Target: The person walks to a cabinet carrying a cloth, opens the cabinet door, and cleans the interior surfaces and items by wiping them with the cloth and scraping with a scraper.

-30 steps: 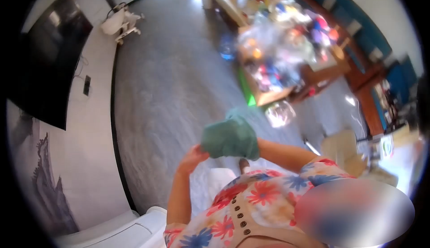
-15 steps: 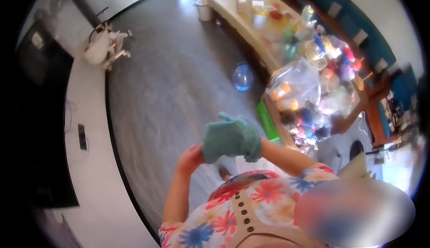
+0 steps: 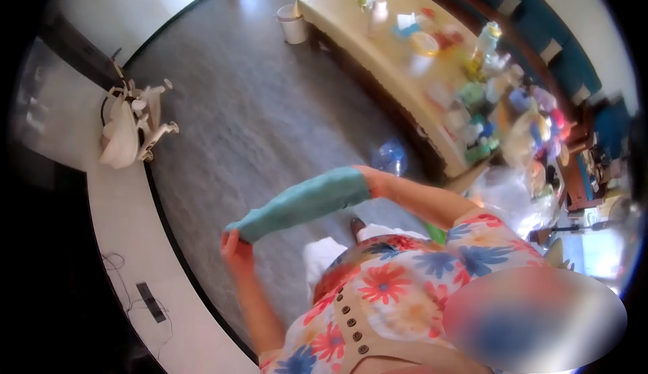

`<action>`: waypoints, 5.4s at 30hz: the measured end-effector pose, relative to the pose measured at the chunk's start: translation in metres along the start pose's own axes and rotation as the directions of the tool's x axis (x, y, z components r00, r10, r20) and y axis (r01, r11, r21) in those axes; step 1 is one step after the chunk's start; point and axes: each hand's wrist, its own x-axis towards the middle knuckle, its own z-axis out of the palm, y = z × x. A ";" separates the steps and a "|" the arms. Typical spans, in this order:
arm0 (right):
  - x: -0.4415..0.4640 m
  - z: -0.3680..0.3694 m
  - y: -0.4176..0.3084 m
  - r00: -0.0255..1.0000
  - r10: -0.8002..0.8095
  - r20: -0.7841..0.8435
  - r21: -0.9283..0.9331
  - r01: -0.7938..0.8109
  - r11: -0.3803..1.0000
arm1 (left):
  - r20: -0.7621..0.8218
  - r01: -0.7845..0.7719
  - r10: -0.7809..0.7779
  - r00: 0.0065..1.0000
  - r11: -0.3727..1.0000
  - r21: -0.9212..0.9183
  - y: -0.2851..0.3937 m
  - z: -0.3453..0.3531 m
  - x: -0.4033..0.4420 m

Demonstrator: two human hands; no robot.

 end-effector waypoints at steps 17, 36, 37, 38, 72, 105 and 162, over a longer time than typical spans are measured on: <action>0.271 -0.019 -0.248 0.800 -0.409 -0.438 -0.192 0.361 0.913 | 0.190 0.050 -0.167 0.967 0.864 0.502 0.092 0.022 0.508; 0.628 -0.038 -0.678 0.657 -0.734 -0.172 -0.778 0.367 0.510 | 0.083 -0.226 0.232 0.969 0.708 0.669 0.191 0.075 0.969; 0.646 -0.043 -0.695 0.655 -0.731 -0.191 -0.781 0.349 0.518 | 0.080 -0.227 0.237 0.968 0.700 0.677 0.194 0.084 0.996; 0.663 -0.047 -0.719 0.644 -0.737 -0.205 -0.790 0.335 0.513 | 0.088 -0.242 0.250 0.964 0.696 0.676 0.198 0.094 1.030; 0.994 -0.234 -1.436 0.670 -0.733 -0.120 -0.716 0.454 0.531 | 0.401 0.202 -0.505 0.764 0.778 0.595 0.127 0.523 1.914; 1.257 -0.687 -2.354 0.586 -0.810 0.014 -0.968 0.211 0.135 | 0.149 -0.814 -0.896 0.418 -0.297 0.499 -0.149 1.018 2.757; 1.924 -1.247 -3.841 0.891 -0.407 0.203 -0.624 0.438 0.648 | 0.023 -0.112 -0.531 0.847 -0.136 0.984 -0.223 1.616 4.187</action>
